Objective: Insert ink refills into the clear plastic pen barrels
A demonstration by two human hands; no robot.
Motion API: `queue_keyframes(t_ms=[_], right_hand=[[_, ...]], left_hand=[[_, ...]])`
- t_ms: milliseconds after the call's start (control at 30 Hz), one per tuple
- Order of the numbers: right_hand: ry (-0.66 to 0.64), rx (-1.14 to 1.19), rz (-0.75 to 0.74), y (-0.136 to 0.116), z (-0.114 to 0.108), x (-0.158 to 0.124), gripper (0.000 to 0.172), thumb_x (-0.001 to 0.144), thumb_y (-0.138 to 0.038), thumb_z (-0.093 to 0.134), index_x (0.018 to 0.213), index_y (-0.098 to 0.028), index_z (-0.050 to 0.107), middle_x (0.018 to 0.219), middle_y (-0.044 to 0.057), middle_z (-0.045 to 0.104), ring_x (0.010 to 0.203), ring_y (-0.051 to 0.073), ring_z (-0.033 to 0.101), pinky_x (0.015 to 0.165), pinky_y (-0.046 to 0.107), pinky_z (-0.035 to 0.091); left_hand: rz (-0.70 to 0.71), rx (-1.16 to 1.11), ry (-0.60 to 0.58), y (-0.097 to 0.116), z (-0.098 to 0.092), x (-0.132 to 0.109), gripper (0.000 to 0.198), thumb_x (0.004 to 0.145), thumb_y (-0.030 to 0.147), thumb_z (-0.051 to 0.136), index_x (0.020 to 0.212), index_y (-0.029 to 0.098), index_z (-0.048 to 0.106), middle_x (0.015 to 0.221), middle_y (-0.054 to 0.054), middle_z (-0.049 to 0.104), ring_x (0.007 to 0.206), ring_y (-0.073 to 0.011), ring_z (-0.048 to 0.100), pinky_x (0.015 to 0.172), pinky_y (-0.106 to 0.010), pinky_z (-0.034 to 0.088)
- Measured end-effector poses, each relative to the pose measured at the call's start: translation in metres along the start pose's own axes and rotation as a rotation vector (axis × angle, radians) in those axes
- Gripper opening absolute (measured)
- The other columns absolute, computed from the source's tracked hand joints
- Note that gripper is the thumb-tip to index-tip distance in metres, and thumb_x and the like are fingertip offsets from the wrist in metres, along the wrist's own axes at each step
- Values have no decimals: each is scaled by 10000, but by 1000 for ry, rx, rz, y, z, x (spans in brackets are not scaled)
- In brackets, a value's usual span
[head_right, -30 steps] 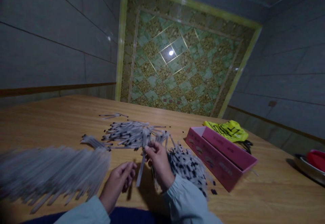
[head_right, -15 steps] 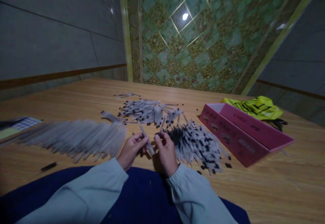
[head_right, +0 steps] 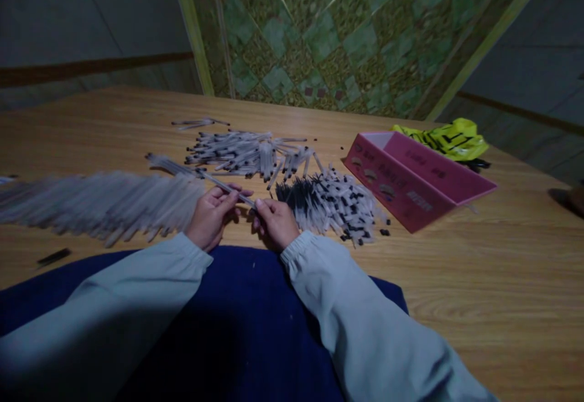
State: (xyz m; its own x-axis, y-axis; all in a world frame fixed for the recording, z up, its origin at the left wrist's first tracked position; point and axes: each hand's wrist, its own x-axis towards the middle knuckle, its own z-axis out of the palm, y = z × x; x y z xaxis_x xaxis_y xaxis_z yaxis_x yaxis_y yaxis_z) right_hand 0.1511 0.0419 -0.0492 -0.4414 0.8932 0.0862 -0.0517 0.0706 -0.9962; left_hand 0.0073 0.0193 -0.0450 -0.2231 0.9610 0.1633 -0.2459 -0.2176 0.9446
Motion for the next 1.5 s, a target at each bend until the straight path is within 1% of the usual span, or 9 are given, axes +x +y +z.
queue_keyframes(t_ms=[300, 533, 733, 933, 1033, 1167, 1233, 1333, 1500], right_hand=[[-79, 85, 33, -2, 1, -1, 372, 768, -485, 558, 640, -136, 561, 479, -25, 539, 325, 37, 370, 338, 162, 257], [-110, 171, 94, -9, -3, -2, 322, 708, -431, 642, 612, -136, 557, 482, -24, 545, 325, 34, 359, 327, 163, 238], [9, -126, -31, -11, -2, -1, 294, 701, -415, 640, 647, -128, 606, 490, -11, 555, 362, 58, 383, 358, 186, 251], [177, -664, -366, -14, -3, -7, 230, 719, -357, 620, 651, -138, 639, 578, 18, 579, 526, 108, 471, 486, 219, 312], [112, -487, -237, -19, 1, -9, 290, 729, -424, 601, 664, -141, 617, 564, 14, 568, 483, 98, 460, 457, 212, 317], [-204, 112, 253, -27, 3, -8, 403, 771, -526, 503, 708, -138, 590, 499, -24, 500, 327, 52, 317, 333, 192, 239], [-270, 276, 392, -30, 2, -6, 353, 746, -485, 565, 722, -133, 587, 480, -54, 454, 309, 24, 235, 314, 169, 180], [-223, 292, 395, -28, 1, -5, 306, 698, -423, 651, 664, -130, 569, 441, -70, 432, 300, 8, 220, 307, 153, 155], [-3, 28, 175, -20, 6, -7, 310, 609, -378, 740, 587, -134, 549, 438, -39, 508, 305, 39, 367, 305, 165, 246]], left_hand=[[9, -28, 19, 1, -1, 1, 313, 686, 395, 665, 837, 155, 532, 799, -65, 717, 729, -164, 665, 526, -211, 478], [8, -70, 15, 1, 0, 0, 302, 656, 365, 697, 832, 156, 569, 740, -39, 714, 660, -129, 653, 552, -206, 468], [10, -106, 60, -2, 1, 2, 286, 647, 358, 707, 789, 149, 575, 694, -36, 710, 618, -118, 640, 588, -221, 460], [-30, -116, 57, -3, 2, 0, 295, 645, 372, 709, 782, 141, 587, 726, -47, 713, 617, -107, 629, 594, -218, 449], [-37, -106, 46, -1, 1, -1, 303, 637, 388, 711, 769, 144, 589, 721, -47, 713, 631, -111, 626, 590, -216, 439], [-43, -83, 32, 0, 0, -2, 315, 623, 396, 718, 779, 151, 597, 720, -43, 716, 601, -111, 611, 537, -210, 409], [-43, -74, 35, -1, 1, -3, 317, 624, 400, 715, 783, 152, 600, 715, -42, 716, 580, -110, 603, 504, -205, 386], [-34, -62, 50, -3, 2, -4, 320, 624, 404, 713, 788, 151, 604, 718, -45, 717, 567, -113, 602, 482, -202, 365], [-28, -72, 44, -2, 6, -5, 317, 611, 392, 726, 777, 155, 598, 735, -48, 718, 604, -128, 622, 579, -236, 424]])
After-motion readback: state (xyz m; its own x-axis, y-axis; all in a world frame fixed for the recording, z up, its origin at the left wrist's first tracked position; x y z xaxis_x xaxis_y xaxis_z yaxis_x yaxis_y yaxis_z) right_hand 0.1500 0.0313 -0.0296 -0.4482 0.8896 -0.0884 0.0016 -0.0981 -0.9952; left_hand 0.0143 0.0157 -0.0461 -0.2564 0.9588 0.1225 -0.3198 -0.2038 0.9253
